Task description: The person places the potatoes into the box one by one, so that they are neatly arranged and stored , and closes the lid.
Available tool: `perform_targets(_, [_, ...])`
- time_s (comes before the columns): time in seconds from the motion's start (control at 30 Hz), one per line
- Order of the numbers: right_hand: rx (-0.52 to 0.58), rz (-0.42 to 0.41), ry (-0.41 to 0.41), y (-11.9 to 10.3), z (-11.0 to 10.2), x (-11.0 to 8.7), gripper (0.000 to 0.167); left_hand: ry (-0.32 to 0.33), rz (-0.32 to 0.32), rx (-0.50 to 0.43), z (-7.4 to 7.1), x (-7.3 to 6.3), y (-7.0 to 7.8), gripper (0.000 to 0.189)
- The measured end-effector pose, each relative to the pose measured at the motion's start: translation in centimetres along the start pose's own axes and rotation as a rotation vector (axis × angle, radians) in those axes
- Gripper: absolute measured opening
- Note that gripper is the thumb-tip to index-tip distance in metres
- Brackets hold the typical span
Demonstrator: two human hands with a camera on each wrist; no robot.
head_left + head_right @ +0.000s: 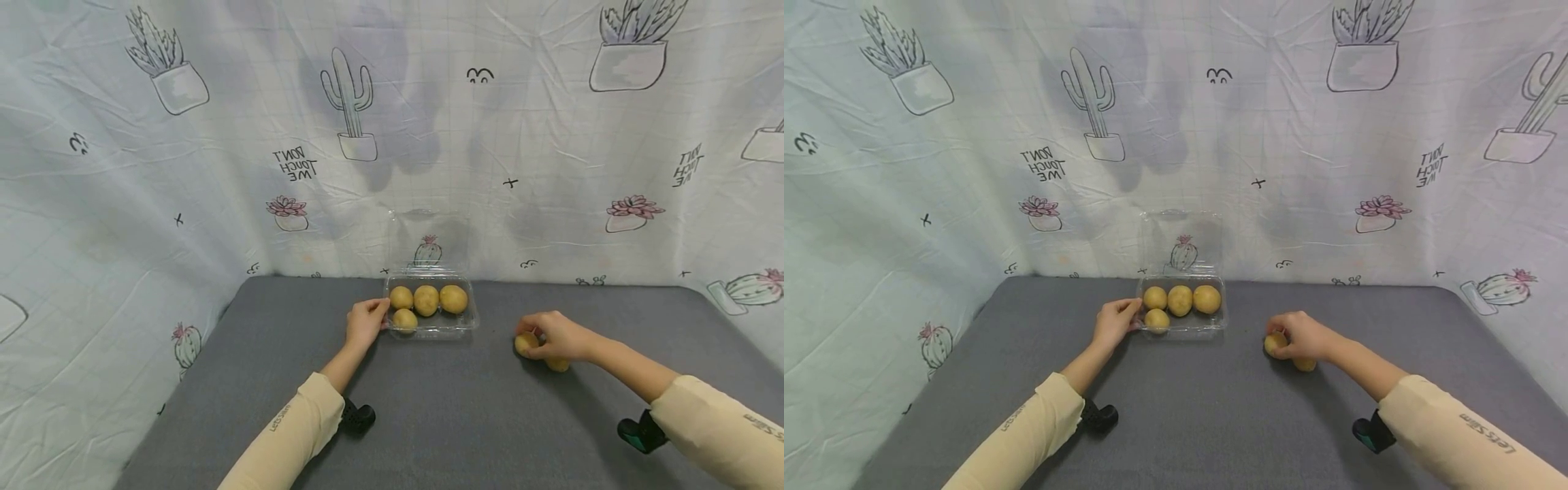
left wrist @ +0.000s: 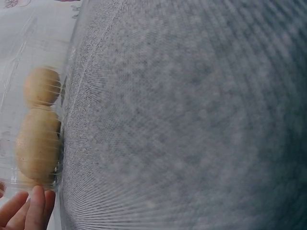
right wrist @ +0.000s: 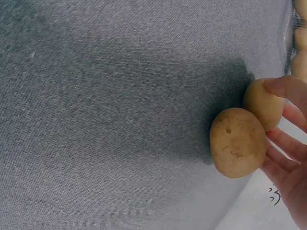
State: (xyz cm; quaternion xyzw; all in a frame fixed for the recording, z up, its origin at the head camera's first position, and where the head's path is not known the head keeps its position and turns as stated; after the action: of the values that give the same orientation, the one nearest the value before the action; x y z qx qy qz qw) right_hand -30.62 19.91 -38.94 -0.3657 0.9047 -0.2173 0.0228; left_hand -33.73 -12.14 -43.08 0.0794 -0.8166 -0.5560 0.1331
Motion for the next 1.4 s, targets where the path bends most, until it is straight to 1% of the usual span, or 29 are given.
perform_targets(0.23, [-0.002, -0.023, -0.049, -0.4, 0.3, 0.4, 0.026, 0.0, -0.002, 0.008, 0.0, 0.1, 0.0, 0.029])
perform_targets(0.37, [-0.023, -0.031, -0.063, -0.9, -0.2, 0.7, 0.029, 0.006, 0.001, 0.016, 0.0, 0.1, 0.0, 0.028])
perform_targets(0.47, [-0.026, -0.043, -0.019, -1.3, -1.0, 1.1, 0.03, 0.005, -0.002, 0.019, 0.0, 0.1, 0.0, 0.028])
perform_targets(0.63, [-0.034, -0.065, 0.071, -2.1, -2.0, 1.9, 0.028, -0.007, 0.013, 0.024, 0.1, 0.1, 0.0, 0.03])
perform_targets(0.8, [-0.01, -0.087, 0.09, -3.3, -2.5, 2.9, 0.028, -0.008, 0.004, 0.03, 0.0, 0.2, 0.1, 0.029])
perform_targets(0.87, [0.005, -0.071, 0.107, -3.8, -2.6, 3.4, 0.028, -0.004, -0.002, 0.03, -0.1, 0.2, 0.1, 0.029])
perform_targets(0.97, [0.0, -0.029, 0.154, -4.5, -2.5, 4.3, 0.028, 0.0, -0.004, 0.03, -0.1, 0.2, 0.1, 0.029])
perform_targets(1.07, [-0.006, 0.019, 0.191, -5.1, -2.1, 5.3, 0.029, -0.004, 0.001, 0.036, -0.1, 0.2, 0.3, 0.029])
perform_targets(1.17, [-0.003, 0.049, 0.212, -5.8, -1.4, 6.6, 0.03, -0.001, 0.015, 0.048, -0.1, 0.2, 0.3, 0.029])
perform_targets(1.27, [0.022, 0.064, 0.222, -6.6, -0.5, 8.1, 0.032, 0.008, 0.021, 0.056, -0.1, 0.2, 0.4, 0.029])
perform_targets(1.4, [0.078, 0.083, 0.198, -7.4, 0.8, 9.9, 0.032, 0.007, 0.012, 0.061, -0.1, 0.2, 0.3, 0.03])
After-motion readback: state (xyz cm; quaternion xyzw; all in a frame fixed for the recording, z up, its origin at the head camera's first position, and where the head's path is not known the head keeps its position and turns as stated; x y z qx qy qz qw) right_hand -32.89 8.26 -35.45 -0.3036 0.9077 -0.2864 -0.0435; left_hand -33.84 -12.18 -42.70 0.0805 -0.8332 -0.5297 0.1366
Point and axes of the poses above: each hand's wrist, its own x-axis towards the middle knuckle, its own z-axis out of the palm, y = z × x, the point moved 6 cm from there along x, towards the middle knuckle, and after that the axes turned 5 degrees about y, right-handed, at the moved point
